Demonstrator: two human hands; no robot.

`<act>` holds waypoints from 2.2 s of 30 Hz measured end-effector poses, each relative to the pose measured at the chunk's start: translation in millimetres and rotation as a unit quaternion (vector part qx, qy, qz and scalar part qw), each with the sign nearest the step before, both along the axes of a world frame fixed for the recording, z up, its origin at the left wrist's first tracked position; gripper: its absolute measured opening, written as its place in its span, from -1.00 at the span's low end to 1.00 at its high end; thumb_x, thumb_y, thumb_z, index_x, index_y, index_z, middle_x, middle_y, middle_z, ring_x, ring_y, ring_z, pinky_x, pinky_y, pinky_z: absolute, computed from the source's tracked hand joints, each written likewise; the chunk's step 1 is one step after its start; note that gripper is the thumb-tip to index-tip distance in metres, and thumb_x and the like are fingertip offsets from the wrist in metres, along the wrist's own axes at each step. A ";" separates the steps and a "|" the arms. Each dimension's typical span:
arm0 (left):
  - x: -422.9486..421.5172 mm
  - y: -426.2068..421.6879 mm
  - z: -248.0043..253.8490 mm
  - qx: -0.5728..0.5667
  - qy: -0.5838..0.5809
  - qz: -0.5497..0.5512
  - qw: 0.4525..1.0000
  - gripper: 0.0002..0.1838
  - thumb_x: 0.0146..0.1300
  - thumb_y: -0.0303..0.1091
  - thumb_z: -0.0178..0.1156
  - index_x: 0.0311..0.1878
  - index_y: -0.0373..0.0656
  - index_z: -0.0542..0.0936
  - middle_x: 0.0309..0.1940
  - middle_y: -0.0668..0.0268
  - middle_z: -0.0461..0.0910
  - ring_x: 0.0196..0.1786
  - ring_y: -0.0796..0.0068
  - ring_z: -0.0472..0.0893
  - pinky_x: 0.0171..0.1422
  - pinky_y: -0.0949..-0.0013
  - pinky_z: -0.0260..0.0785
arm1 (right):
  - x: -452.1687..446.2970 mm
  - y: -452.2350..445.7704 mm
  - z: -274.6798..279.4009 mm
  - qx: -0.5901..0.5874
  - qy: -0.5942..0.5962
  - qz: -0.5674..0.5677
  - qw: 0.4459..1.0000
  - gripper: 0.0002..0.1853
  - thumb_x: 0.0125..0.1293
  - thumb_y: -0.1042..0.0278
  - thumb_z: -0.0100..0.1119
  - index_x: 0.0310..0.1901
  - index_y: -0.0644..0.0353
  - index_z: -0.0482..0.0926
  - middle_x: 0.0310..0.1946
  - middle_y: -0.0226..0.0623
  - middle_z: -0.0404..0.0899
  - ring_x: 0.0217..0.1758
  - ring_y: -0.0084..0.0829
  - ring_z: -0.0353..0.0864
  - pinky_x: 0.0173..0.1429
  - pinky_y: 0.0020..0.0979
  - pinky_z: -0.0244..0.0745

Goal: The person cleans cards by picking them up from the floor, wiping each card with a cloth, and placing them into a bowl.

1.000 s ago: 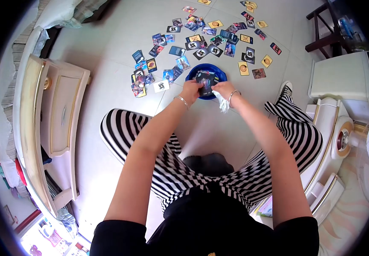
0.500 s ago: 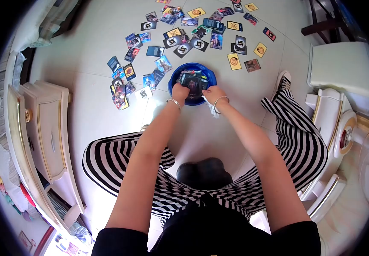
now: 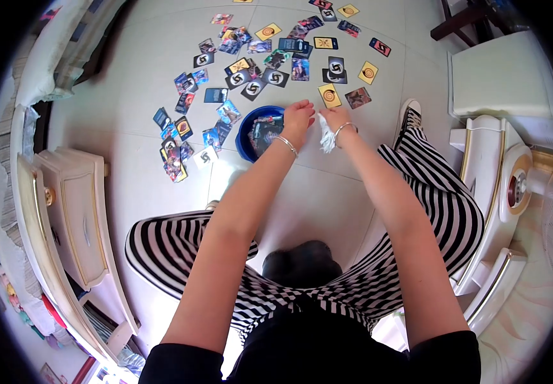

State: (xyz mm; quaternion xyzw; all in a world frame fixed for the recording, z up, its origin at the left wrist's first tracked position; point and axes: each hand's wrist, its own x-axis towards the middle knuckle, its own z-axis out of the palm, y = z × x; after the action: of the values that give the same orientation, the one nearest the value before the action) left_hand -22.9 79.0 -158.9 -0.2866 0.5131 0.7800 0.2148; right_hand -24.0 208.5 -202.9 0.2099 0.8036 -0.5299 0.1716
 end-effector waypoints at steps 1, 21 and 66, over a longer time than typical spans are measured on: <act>-8.0 6.4 -4.6 0.009 -0.012 -0.006 1.000 -0.56 0.19 -0.56 0.03 0.18 -0.27 0.34 0.04 0.27 0.48 0.01 0.39 0.48 0.12 0.33 0.32 | -8.5 10.5 -3.8 -0.008 -0.011 -0.017 1.000 -0.75 0.13 0.26 0.18 -0.36 0.33 0.61 -0.57 -0.31 0.56 -0.57 -0.49 0.46 -0.47 -0.38 0.33; -58.6 55.5 -106.7 -0.076 -0.124 -0.084 0.986 -0.73 0.16 -0.34 0.14 -0.06 -0.12 0.52 -0.26 0.39 0.51 -0.19 0.55 0.44 -0.17 0.32 0.28 | -67.1 68.2 -104.9 0.080 -0.153 -0.017 0.985 -0.66 0.01 0.18 0.32 -0.38 0.36 0.59 -0.49 -0.24 0.56 -0.47 -0.42 0.49 -0.37 -0.32 0.38; 124.6 -102.7 207.8 0.409 0.040 -0.016 0.912 -0.50 0.43 0.04 -0.39 0.14 -0.10 0.35 0.11 0.22 0.43 0.17 0.29 0.43 0.29 0.15 0.22 | 57.8 -89.5 253.9 0.132 0.501 0.273 0.811 -0.79 0.01 0.60 0.06 -0.30 0.06 0.51 -0.30 -0.36 0.52 -0.17 -0.27 0.50 -0.09 -0.26 0.39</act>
State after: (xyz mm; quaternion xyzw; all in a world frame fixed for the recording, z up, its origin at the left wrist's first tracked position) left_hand 101.7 -23.8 49.0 -0.1340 0.1618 0.9289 0.3051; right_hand 33.9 119.1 51.1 -0.2917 0.8647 -0.3818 -0.1466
